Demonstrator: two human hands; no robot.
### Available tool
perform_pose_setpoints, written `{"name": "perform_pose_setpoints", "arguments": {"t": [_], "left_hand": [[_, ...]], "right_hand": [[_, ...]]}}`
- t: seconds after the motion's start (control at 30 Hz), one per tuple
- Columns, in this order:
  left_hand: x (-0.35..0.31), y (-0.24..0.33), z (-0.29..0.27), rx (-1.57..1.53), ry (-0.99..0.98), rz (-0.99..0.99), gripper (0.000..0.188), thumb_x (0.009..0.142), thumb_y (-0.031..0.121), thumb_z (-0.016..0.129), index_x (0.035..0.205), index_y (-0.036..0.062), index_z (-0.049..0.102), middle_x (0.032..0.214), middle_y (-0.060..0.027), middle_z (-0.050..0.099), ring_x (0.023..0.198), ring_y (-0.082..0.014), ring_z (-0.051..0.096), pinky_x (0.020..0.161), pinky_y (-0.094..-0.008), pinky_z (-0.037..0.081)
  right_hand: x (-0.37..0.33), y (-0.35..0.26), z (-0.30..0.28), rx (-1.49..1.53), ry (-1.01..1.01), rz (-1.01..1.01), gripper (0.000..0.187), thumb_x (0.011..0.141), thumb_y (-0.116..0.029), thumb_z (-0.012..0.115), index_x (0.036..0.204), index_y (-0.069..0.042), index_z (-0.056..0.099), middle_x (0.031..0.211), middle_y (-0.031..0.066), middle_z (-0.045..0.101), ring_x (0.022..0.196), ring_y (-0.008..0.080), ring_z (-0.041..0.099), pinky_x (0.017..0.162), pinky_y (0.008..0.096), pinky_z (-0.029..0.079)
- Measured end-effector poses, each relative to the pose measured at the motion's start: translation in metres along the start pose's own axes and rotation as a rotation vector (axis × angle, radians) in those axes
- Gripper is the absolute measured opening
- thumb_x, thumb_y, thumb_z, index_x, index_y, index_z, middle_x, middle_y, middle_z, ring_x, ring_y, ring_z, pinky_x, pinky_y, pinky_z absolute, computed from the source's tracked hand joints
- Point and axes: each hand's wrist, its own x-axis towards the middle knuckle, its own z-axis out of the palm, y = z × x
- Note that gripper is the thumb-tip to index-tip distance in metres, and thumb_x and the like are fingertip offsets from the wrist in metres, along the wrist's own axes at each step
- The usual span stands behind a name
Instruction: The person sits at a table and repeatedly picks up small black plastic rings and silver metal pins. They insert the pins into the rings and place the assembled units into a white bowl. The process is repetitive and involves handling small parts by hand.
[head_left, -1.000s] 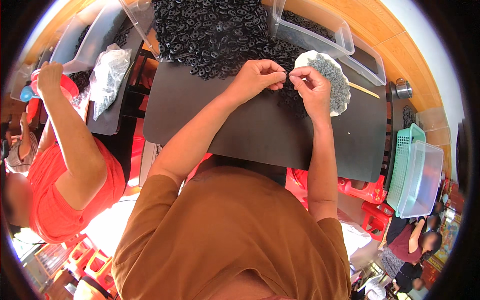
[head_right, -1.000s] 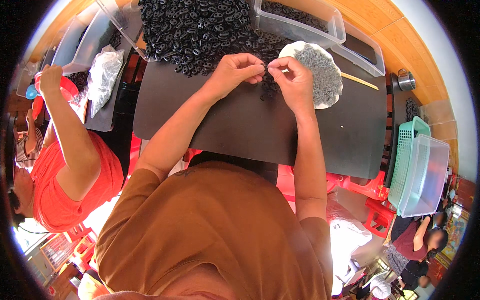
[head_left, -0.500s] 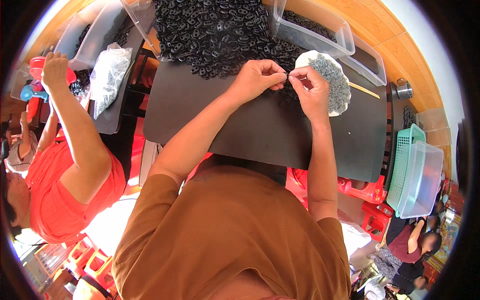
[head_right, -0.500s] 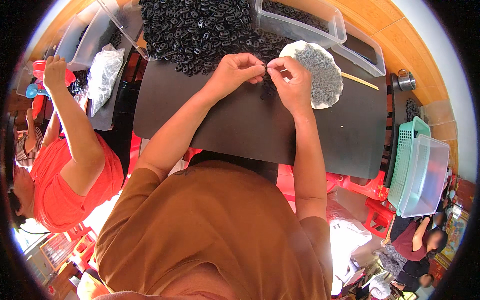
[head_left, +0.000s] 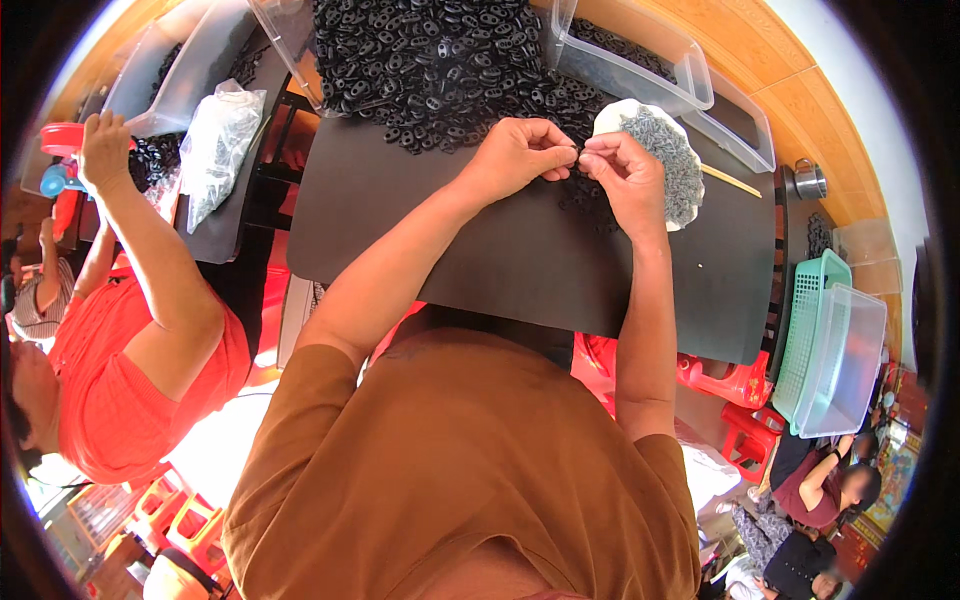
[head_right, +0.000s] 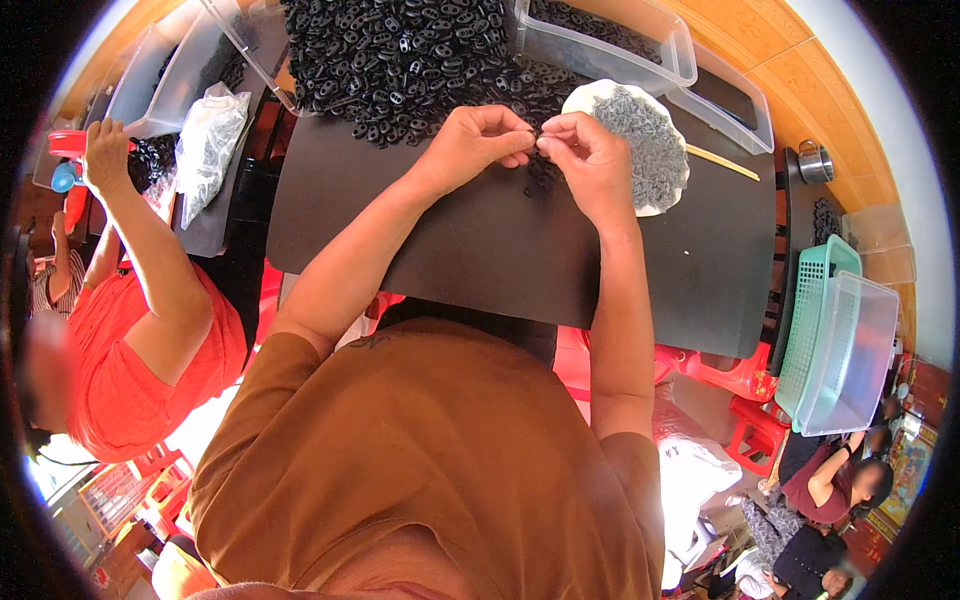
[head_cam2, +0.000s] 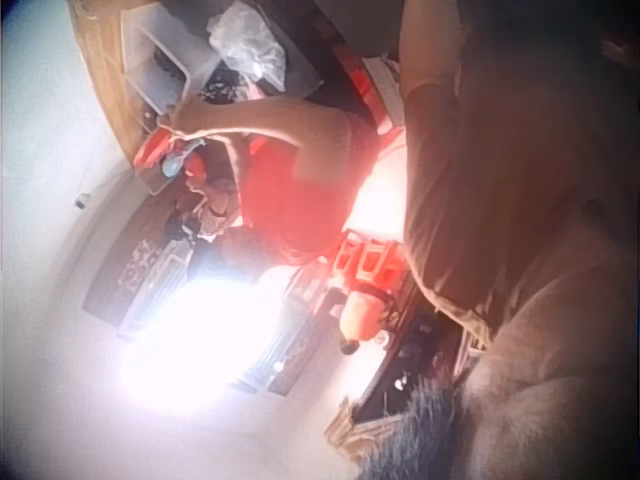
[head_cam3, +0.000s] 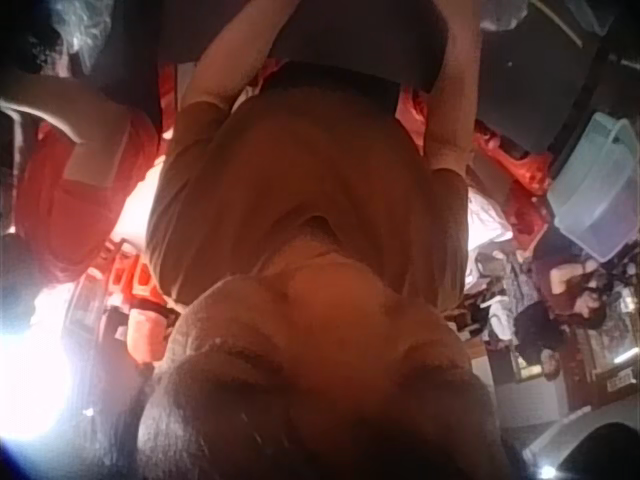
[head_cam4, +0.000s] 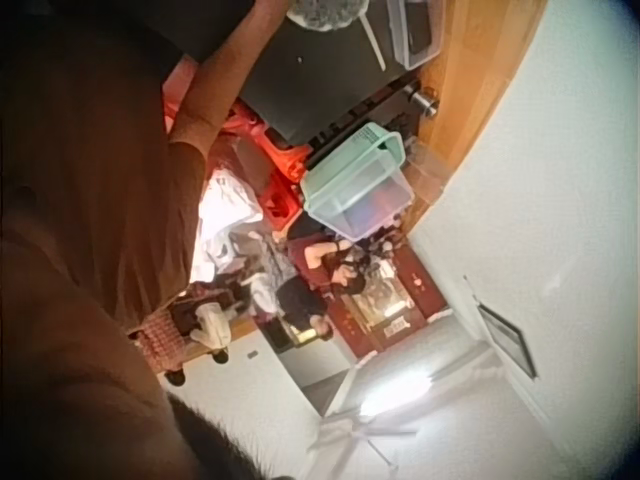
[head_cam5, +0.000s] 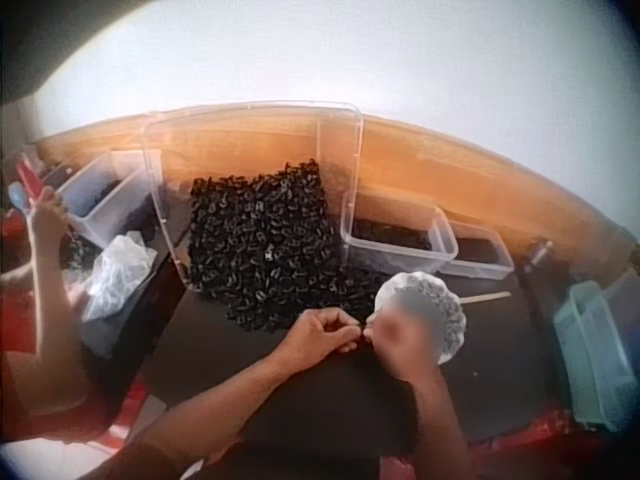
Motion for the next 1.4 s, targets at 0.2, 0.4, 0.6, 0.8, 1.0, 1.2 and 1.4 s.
{"name": "perform_pose_setpoints", "arguments": {"t": [0.2, 0.4, 0.6, 0.8, 1.0, 1.2, 1.4], "left_hand": [[0.000, 0.001, -0.002, -0.014, -0.016, 0.008, 0.012, 0.090, 0.012, 0.070, 0.092, 0.0001, 0.069, 0.083, -0.0060, 0.071, 0.073, -0.0080, 0.064, 0.067, -0.0230, 0.054], [0.000, 0.001, -0.003, -0.012, -0.010, 0.010, 0.012, 0.091, 0.012, 0.069, 0.092, -0.0001, 0.069, 0.083, -0.0057, 0.071, 0.073, -0.0083, 0.065, 0.067, -0.0231, 0.055], [0.000, 0.002, -0.002, -0.003, 0.003, -0.001, 0.013, 0.090, 0.012, 0.070, 0.092, -0.0009, 0.069, 0.084, -0.0064, 0.071, 0.074, -0.0097, 0.067, 0.069, -0.0235, 0.056], [0.000, 0.000, -0.002, -0.032, 0.006, -0.003, 0.013, 0.090, 0.011, 0.070, 0.094, -0.0010, 0.069, 0.084, -0.0069, 0.071, 0.075, -0.0101, 0.067, 0.070, -0.0237, 0.056], [0.000, 0.002, -0.003, 0.052, -0.014, -0.020, 0.014, 0.091, 0.011, 0.070, 0.097, -0.0013, 0.069, 0.089, -0.0085, 0.072, 0.079, -0.0118, 0.069, 0.073, -0.0243, 0.057], [-0.002, 0.001, 0.000, 0.067, -0.014, -0.023, 0.013, 0.090, 0.010, 0.070, 0.096, -0.0011, 0.069, 0.086, -0.0074, 0.072, 0.078, -0.0115, 0.069, 0.073, -0.0251, 0.057], [-0.005, -0.001, 0.004, 0.107, 0.017, -0.010, 0.009, 0.088, 0.006, 0.071, 0.091, -0.0019, 0.070, 0.084, -0.0072, 0.071, 0.075, -0.0124, 0.070, 0.067, -0.0251, 0.059]], "right_hand": [[0.000, -0.004, 0.001, -0.032, -0.007, 0.008, 0.010, 0.086, 0.001, 0.067, 0.096, 0.000, 0.070, 0.086, 0.0063, 0.072, 0.081, 0.0128, 0.071, 0.072, 0.0262, 0.056], [-0.001, -0.009, 0.007, -0.179, 0.045, -0.077, 0.008, 0.086, 0.002, 0.066, 0.093, 0.001, 0.070, 0.084, 0.0071, 0.072, 0.078, 0.0134, 0.071, 0.069, 0.0261, 0.056], [-0.002, -0.015, 0.009, -0.199, 0.065, -0.081, 0.008, 0.085, 0.003, 0.067, 0.092, -0.001, 0.070, 0.083, 0.0060, 0.071, 0.074, 0.0135, 0.069, 0.066, 0.0266, 0.055], [0.001, -0.011, 0.007, -0.147, 0.074, -0.103, 0.009, 0.083, 0.003, 0.068, 0.090, -0.004, 0.070, 0.083, 0.0044, 0.070, 0.073, 0.0122, 0.067, 0.064, 0.0269, 0.054], [0.000, -0.006, 0.006, -0.141, 0.066, -0.096, 0.007, 0.082, 0.001, 0.070, 0.086, -0.003, 0.065, 0.081, 0.0025, 0.068, 0.074, 0.0107, 0.066, 0.065, 0.0261, 0.052], [-0.001, -0.012, 0.005, -0.239, 0.009, -0.176, 0.009, 0.081, 0.003, 0.069, 0.083, -0.003, 0.062, 0.077, 0.0021, 0.065, 0.071, 0.0102, 0.063, 0.065, 0.0259, 0.051], [-0.002, -0.005, 0.006, -0.254, -0.027, -0.148, 0.011, 0.080, 0.005, 0.069, 0.083, -0.003, 0.062, 0.074, 0.0016, 0.063, 0.069, 0.0094, 0.061, 0.063, 0.0256, 0.049]]}}
